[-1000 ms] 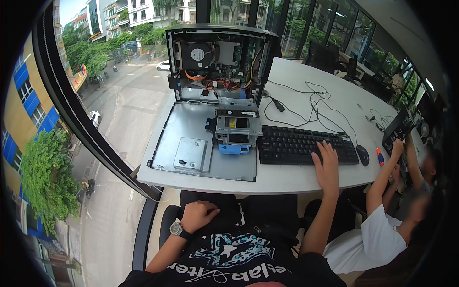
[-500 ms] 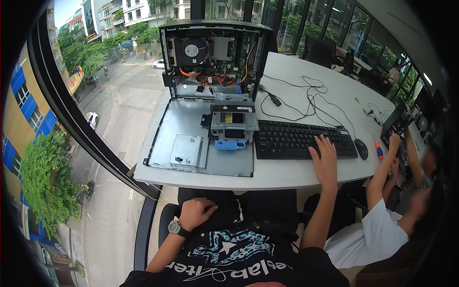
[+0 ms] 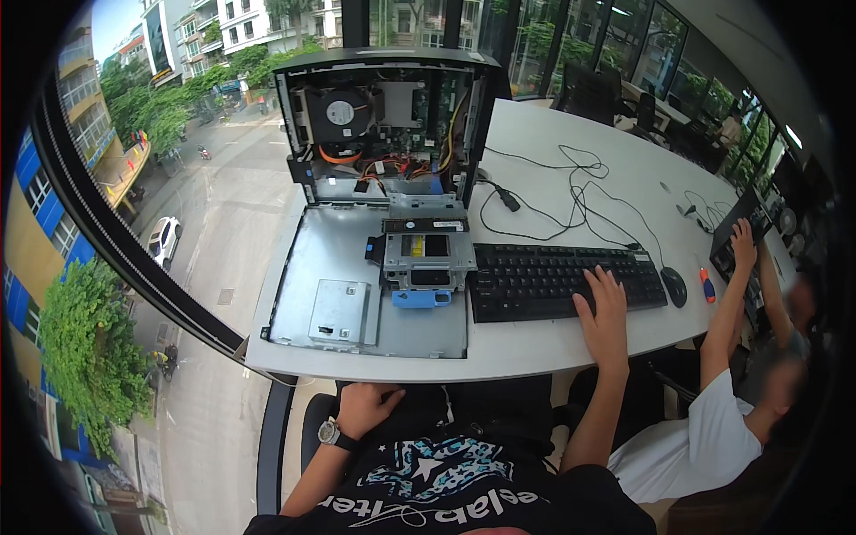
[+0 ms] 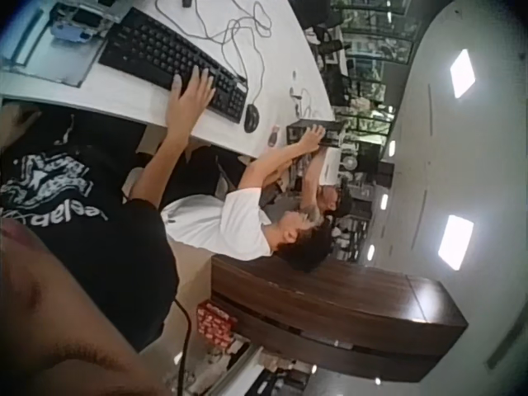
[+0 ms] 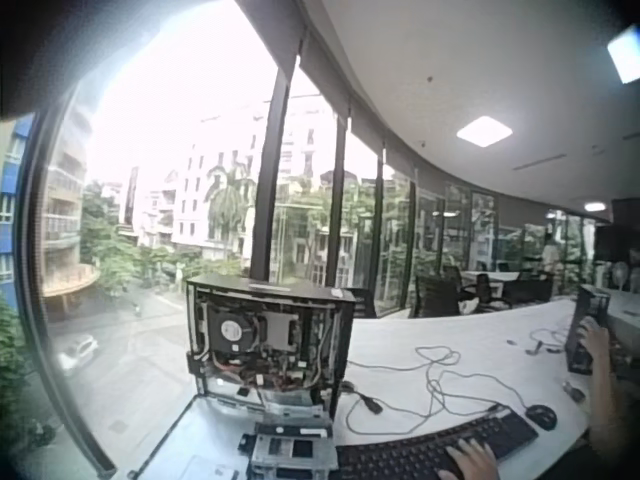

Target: Disassembling a desktop PC tower to inspect or remove internal components like RAM modules.

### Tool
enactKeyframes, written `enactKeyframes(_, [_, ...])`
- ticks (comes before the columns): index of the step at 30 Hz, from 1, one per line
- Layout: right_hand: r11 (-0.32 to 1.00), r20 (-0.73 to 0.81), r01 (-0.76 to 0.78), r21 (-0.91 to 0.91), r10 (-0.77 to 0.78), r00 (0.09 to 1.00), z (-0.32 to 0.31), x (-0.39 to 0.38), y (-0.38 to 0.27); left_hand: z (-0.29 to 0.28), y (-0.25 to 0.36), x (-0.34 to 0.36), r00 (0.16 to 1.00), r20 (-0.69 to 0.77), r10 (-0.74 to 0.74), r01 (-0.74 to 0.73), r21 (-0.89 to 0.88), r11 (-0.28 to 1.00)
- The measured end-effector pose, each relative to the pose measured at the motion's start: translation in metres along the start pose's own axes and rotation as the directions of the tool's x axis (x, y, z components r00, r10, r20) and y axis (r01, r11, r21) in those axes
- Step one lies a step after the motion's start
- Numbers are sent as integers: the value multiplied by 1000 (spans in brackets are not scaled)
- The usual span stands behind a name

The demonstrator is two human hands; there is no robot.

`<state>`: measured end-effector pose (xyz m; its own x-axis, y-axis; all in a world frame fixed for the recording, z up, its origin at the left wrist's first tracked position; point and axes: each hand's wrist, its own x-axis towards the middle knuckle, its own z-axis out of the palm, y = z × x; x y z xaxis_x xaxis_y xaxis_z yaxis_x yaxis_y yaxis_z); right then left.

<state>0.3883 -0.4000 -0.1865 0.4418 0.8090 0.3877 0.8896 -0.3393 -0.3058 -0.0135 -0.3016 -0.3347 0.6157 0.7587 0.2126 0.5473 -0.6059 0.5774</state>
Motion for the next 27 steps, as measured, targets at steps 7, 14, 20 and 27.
enactKeyframes(7, [1000, 27, -18, 19, 17, 999, -5, 11, -6, 38, -45, -2, 999, 38, 0, -5, 125, 992])
enactKeyframes(14, [1000, 23, -5, 11, 4, 1000, -3, 16, -7, 61, -67, 0, 948, 317, -32, 17, 50, 999])
enactKeyframes(20, [999, 76, 23, 26, -25, 997, -3, 20, -12, 57, -39, 32, 959, 284, 0, -5, 14, 1000])
enactKeyframes(27, [987, -36, 96, 129, -92, 995, -17, 23, -11, 41, -23, 30, 963, 268, 0, 11, -38, 999])
